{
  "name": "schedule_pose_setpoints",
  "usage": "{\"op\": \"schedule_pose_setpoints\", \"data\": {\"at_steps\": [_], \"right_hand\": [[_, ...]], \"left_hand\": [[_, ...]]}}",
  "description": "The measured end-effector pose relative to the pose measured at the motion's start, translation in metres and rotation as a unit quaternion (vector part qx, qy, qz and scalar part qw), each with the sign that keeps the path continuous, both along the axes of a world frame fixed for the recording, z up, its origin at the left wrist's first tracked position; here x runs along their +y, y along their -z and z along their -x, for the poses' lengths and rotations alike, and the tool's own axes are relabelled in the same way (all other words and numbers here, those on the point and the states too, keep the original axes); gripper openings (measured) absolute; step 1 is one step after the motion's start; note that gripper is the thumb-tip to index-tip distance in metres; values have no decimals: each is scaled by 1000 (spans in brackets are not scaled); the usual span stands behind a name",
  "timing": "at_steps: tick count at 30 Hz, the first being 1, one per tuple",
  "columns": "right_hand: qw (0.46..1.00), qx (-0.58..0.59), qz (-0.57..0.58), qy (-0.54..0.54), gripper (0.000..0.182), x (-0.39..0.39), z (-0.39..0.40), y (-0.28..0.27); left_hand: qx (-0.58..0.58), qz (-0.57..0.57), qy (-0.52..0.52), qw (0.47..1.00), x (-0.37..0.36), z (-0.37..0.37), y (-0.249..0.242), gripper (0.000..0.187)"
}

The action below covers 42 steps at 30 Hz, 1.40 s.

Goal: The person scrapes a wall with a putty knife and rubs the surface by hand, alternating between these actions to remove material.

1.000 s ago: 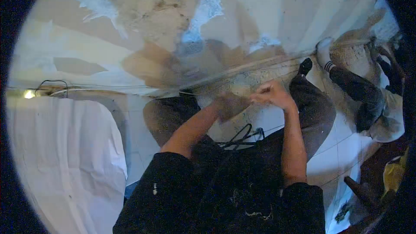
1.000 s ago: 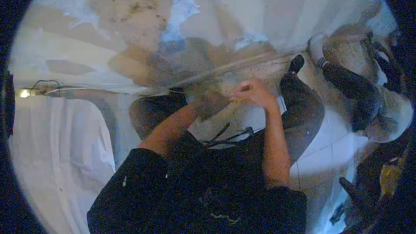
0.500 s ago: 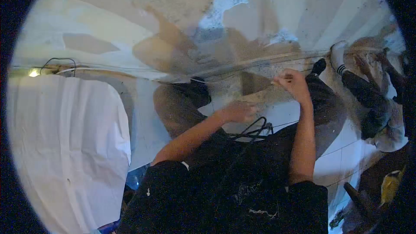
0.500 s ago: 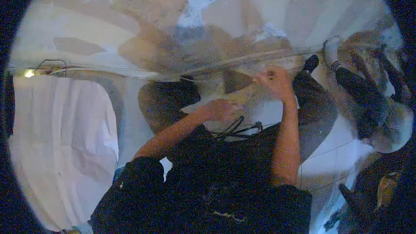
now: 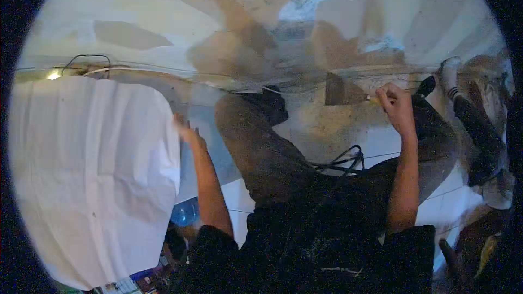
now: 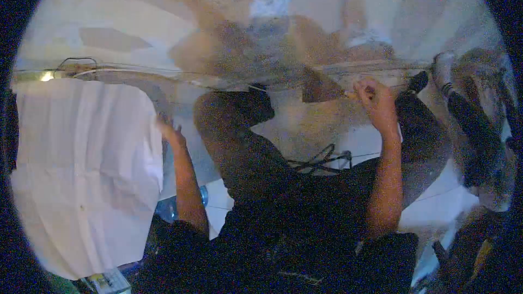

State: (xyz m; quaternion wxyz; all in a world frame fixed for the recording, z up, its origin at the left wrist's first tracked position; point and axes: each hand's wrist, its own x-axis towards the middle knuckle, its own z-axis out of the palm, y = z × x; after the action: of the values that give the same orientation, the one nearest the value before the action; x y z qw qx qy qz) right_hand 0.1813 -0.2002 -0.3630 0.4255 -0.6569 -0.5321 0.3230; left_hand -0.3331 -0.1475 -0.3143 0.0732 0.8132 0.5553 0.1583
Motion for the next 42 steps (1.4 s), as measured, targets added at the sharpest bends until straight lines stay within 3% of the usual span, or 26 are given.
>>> {"op": "schedule_pose_setpoints", "data": {"at_steps": [1,3,5,7,10,13,16,17,19,21,22,23,24,26,27,28,29,30,31,32,34,35,38,39,40,42], "right_hand": [[1000,-9,6,2,28,-6,-4,0],[993,-91,79,5,27,-8,-13,2],[994,-98,37,41,26,-10,-16,11],[995,-85,24,43,23,-6,-16,-2],[996,-86,-19,23,20,2,-9,1],[991,-125,33,-23,26,6,4,4],[982,-161,42,-87,33,12,0,38],[982,-166,38,-82,28,10,-1,47],[979,-186,27,-79,24,6,1,36],[995,53,79,7,26,-3,0,5],[997,43,69,7,26,-8,-2,-8],[998,26,-17,52,25,-19,-3,-22],[990,9,-101,95,25,-32,-4,-35],[947,220,-57,225,26,-59,16,-72],[943,246,-74,210,26,-74,18,-76],[938,271,-90,194,26,-88,20,-77],[940,242,-93,221,27,-100,28,-76],[940,214,-95,249,28,-111,39,-73],[935,242,-102,236,25,-120,47,-68],[931,270,-103,222,24,-128,54,-65],[941,220,-84,243,25,-133,63,-58],[943,180,-69,272,26,-127,63,-54],[912,242,-131,306,27,-106,47,-50],[915,207,-155,310,28,-94,44,-51],[916,170,-178,315,29,-79,49,-64],[859,265,-225,375,32,-48,58,-96]], "left_hand": [[-156,-19,-94,983,-6,2,18,51],[-446,-52,-264,853,-4,-3,42,52],[-243,-56,-74,965,-44,-62,12,46],[51,-25,102,993,-71,-74,-25,44],[50,7,141,989,-65,-57,-37,45],[53,-17,167,984,-37,-53,-40,42],[55,-56,111,991,-14,-85,-42,39],[48,-60,107,991,-8,-99,-43,39],[-97,177,229,952,8,-131,-42,38],[-75,104,346,929,25,-175,-37,42],[-118,62,365,921,32,-199,-43,45],[-161,20,383,909,35,-219,-51,48],[-170,8,383,908,39,-235,-48,48],[-207,-131,308,919,56,-263,-36,48],[-215,-144,306,916,59,-276,-23,48],[-378,-8,281,882,58,-287,-2,53],[-452,171,271,832,58,-292,19,57],[-520,329,217,758,59,-297,40,62],[-494,516,176,677,56,-299,60,64],[-439,471,246,724,45,-306,76,63],[-417,441,278,745,17,-306,52,58],[-451,461,250,722,2,-298,16,53],[-508,461,196,701,11,-316,53,48],[-542,457,229,667,22,-314,53,40],[-541,447,236,672,27,-310,47,40],[-561,293,214,744,31,-303,32,29]]}}
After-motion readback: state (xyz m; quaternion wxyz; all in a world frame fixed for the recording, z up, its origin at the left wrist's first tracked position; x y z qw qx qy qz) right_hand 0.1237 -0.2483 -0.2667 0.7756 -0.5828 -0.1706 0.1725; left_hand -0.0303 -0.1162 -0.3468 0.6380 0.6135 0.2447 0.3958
